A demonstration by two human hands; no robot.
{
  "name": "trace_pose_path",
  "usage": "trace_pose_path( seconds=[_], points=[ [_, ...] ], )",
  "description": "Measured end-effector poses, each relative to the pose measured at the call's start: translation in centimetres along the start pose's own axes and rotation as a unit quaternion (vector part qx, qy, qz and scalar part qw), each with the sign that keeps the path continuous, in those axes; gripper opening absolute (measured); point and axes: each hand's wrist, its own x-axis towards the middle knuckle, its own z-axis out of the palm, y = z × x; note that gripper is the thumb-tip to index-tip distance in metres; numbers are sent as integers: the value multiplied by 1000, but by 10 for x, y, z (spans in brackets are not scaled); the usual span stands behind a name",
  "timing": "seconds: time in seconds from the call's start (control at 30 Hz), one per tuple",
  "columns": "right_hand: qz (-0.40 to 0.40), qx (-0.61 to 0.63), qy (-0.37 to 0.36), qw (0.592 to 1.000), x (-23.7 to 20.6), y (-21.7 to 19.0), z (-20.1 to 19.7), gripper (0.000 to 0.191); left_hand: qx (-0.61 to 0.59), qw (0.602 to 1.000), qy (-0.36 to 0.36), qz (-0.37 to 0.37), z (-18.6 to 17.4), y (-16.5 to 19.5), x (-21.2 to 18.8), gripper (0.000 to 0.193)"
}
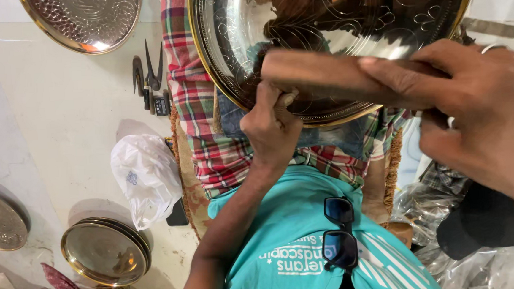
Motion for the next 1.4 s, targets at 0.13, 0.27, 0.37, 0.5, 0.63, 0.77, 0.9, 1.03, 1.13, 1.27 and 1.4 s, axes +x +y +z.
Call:
trace_pose_path(
  seconds=[0.13,0.27,0.37,0.5,0.63,0.77,0.9,1.03,1.13,1.27,1.4],
  points=[
    [81,278,121,949,2,-16,31,80,-219,972,52,-71,0,6,9,35],
    [92,457,305,831,-13,-38,107,70,-185,980,-75,-12,-4,4,36,33],
    [136,470,356,796,-39,-50,159,71,-125,945,-273,129,-8,-9,67,54],
    [224,520,375,734,-60,-76,190,70,-67,895,-361,254,-8,-12,91,52],
    [291,444,383,756,-63,-91,194,72,42,817,-470,331,5,-8,110,60],
    [275,446,403,750,-69,-96,205,65,-4,752,-507,420,22,-8,123,52],
    [300,411,430,746,-78,-99,221,60,-41,716,-534,448,29,-6,136,48],
    [297,347,454,765,-78,-99,226,43,-31,699,-524,486,28,-1,143,52],
    [257,255,444,819,-75,-95,224,57,-9,701,-531,477,24,1,141,50],
    [268,314,457,788,-74,-85,222,48,-1,730,-536,425,18,0,133,53],
    [224,346,437,799,-74,-68,216,48,53,770,-514,374,12,-2,121,52]
  ],
)
